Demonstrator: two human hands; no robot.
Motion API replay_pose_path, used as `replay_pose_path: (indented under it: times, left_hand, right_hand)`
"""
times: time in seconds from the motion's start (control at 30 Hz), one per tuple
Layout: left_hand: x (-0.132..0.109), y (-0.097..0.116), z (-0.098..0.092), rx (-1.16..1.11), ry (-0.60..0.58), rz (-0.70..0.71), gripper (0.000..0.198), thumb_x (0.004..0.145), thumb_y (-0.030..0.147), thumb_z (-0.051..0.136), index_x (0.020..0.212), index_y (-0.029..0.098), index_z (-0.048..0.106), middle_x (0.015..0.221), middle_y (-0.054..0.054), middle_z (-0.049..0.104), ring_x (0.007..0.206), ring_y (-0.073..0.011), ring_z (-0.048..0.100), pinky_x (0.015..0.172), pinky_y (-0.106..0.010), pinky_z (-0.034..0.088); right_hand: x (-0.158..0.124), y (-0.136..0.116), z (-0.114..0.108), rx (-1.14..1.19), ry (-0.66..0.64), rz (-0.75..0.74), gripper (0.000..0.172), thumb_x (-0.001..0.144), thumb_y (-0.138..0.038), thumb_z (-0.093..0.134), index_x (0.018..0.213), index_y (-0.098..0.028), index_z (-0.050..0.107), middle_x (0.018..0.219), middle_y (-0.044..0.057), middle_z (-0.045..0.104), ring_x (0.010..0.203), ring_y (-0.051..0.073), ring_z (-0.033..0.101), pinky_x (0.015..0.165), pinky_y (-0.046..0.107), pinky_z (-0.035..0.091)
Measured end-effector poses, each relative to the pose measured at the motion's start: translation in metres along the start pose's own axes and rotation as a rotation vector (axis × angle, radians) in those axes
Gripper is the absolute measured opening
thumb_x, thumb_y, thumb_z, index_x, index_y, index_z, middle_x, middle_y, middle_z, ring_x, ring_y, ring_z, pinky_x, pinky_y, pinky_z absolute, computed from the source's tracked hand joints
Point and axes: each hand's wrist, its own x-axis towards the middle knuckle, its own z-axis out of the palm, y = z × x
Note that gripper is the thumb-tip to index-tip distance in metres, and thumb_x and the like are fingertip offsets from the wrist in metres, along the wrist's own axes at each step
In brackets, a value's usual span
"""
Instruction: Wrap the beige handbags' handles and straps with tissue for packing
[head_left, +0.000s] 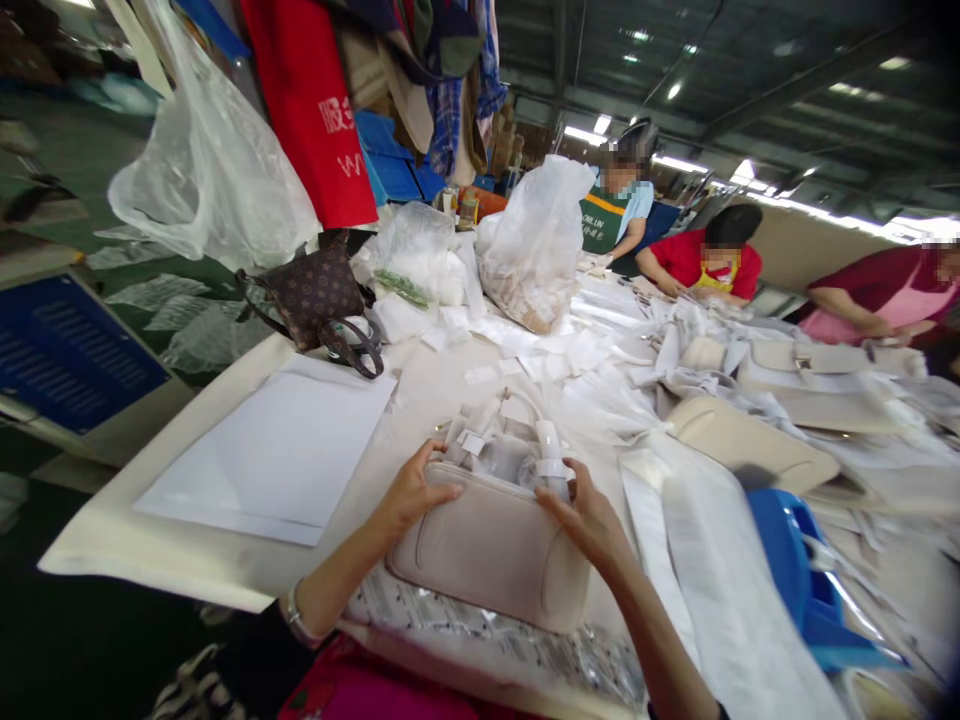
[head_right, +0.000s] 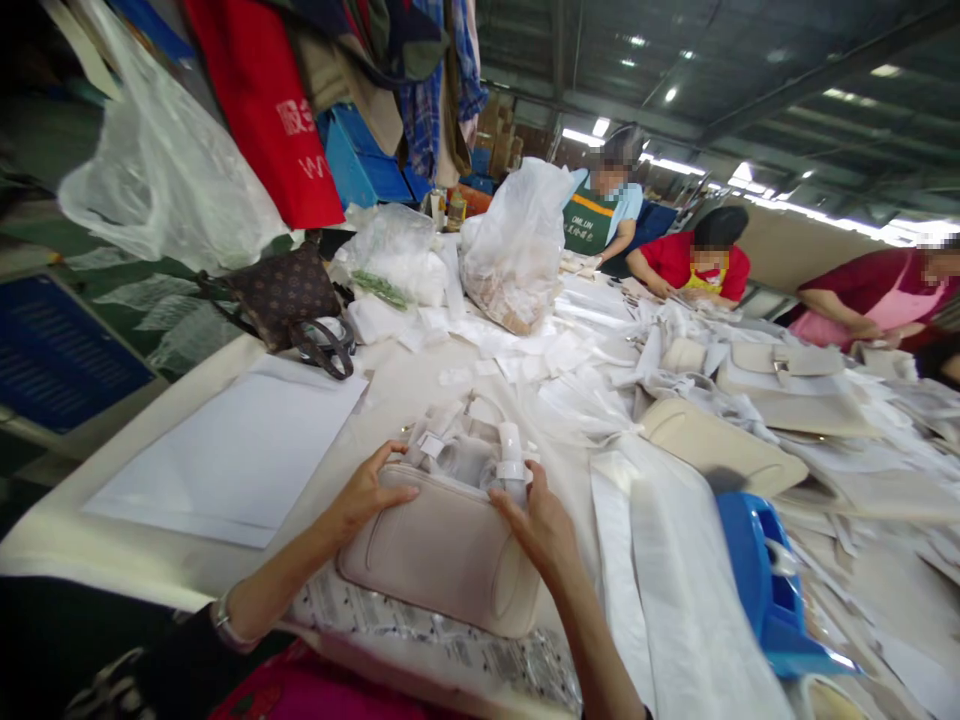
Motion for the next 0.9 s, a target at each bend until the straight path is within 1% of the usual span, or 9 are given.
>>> replay_pose_path:
  times: [0.1,0.2,0.3,0.33,0.4,0.5,0.6,0.7,0.9]
  left_hand:
    - [-0.001,0.002,-0.001,0.015,-0.026,0.021,0.051,0.064,0.03,0.075,0.105,0.02,0.047,0.081,0.002,0.062,0.069,-0.0145,0.057,0.067,-0.026,0.043]
    - [0.0,0.001,-0.004,0.027,-0.046,0.042,0.049,0.065,0.031,0.074,0.104,0.02,0.047,0.079,0.002,0.062,0.07,-0.0157,0.058,0.067,-0.026,0.043]
    - [0.002,-0.003,-0.005,0.045,-0.04,0.068,0.051,0.064,0.031,0.075,0.105,0.02,0.048,0.077,0.003,0.062,0.07,-0.0158,0.058,0.067,-0.026,0.043]
    - [0.002,-0.005,-0.005,0.048,-0.034,0.074,0.052,0.063,0.03,0.075,0.106,0.02,0.048,0.076,0.003,0.061,0.069,-0.0155,0.057,0.066,-0.026,0.042]
    - [0.003,-0.009,-0.005,0.049,-0.023,0.071,0.054,0.063,0.031,0.075,0.108,0.02,0.048,0.075,0.004,0.061,0.066,-0.0148,0.056,0.064,-0.025,0.041]
    - [0.002,-0.012,-0.005,0.045,-0.021,0.076,0.052,0.064,0.031,0.075,0.108,0.02,0.048,0.074,0.003,0.062,0.064,-0.0145,0.055,0.062,-0.025,0.041]
    - [0.002,-0.011,-0.006,0.053,-0.029,0.117,0.05,0.063,0.031,0.075,0.104,0.019,0.049,0.079,0.001,0.063,0.068,-0.0153,0.057,0.065,-0.026,0.042]
    - [0.002,-0.01,-0.006,0.063,-0.026,0.134,0.049,0.064,0.029,0.075,0.104,0.019,0.048,0.08,0.001,0.064,0.068,-0.0151,0.057,0.066,-0.027,0.043]
    - [0.002,-0.009,-0.008,0.067,-0.054,0.147,0.046,0.065,0.028,0.073,0.103,0.02,0.049,0.08,0.001,0.065,0.072,-0.0174,0.059,0.068,-0.028,0.043]
  right_hand:
    - [0.012,-0.017,0.002,-0.073,0.084,0.052,0.059,0.076,-0.058,0.059,0.117,-0.017,0.055,0.081,0.01,0.068,0.077,0.028,0.064,0.068,0.036,0.043]
    - [0.022,-0.018,0.005,0.308,-0.031,0.074,0.05,0.073,-0.053,0.063,0.106,-0.017,0.058,0.082,0.009,0.069,0.073,0.025,0.065,0.064,0.031,0.044]
    - [0.026,-0.011,0.004,0.594,-0.176,0.096,0.054,0.073,-0.054,0.062,0.112,-0.016,0.056,0.088,0.008,0.07,0.071,0.023,0.065,0.063,0.031,0.045]
    - [0.026,-0.01,0.003,0.54,-0.15,0.093,0.054,0.074,-0.053,0.062,0.112,-0.015,0.056,0.09,0.009,0.07,0.072,0.023,0.064,0.064,0.032,0.045]
    - [0.025,-0.017,0.001,0.258,0.062,0.004,0.052,0.075,-0.046,0.064,0.114,-0.014,0.057,0.098,0.013,0.067,0.081,0.026,0.062,0.069,0.035,0.044]
    - [0.023,-0.041,0.005,-0.231,0.406,-0.291,0.038,0.079,-0.03,0.064,0.114,-0.015,0.061,0.111,0.016,0.061,0.101,0.03,0.053,0.083,0.04,0.038]
    - [0.026,-0.069,0.02,-0.484,0.282,-0.456,0.015,0.081,-0.025,0.062,0.093,-0.02,0.07,0.1,0.01,0.065,0.101,0.028,0.051,0.086,0.041,0.033]
    - [0.034,-0.087,0.041,-0.597,0.167,-0.403,0.013,0.081,-0.029,0.062,0.081,-0.017,0.07,0.091,0.01,0.067,0.098,0.027,0.053,0.085,0.04,0.03]
    - [0.038,-0.097,0.07,-0.669,0.256,-0.293,0.02,0.08,-0.022,0.057,0.094,-0.011,0.065,0.099,0.015,0.068,0.1,0.029,0.058,0.088,0.039,0.03]
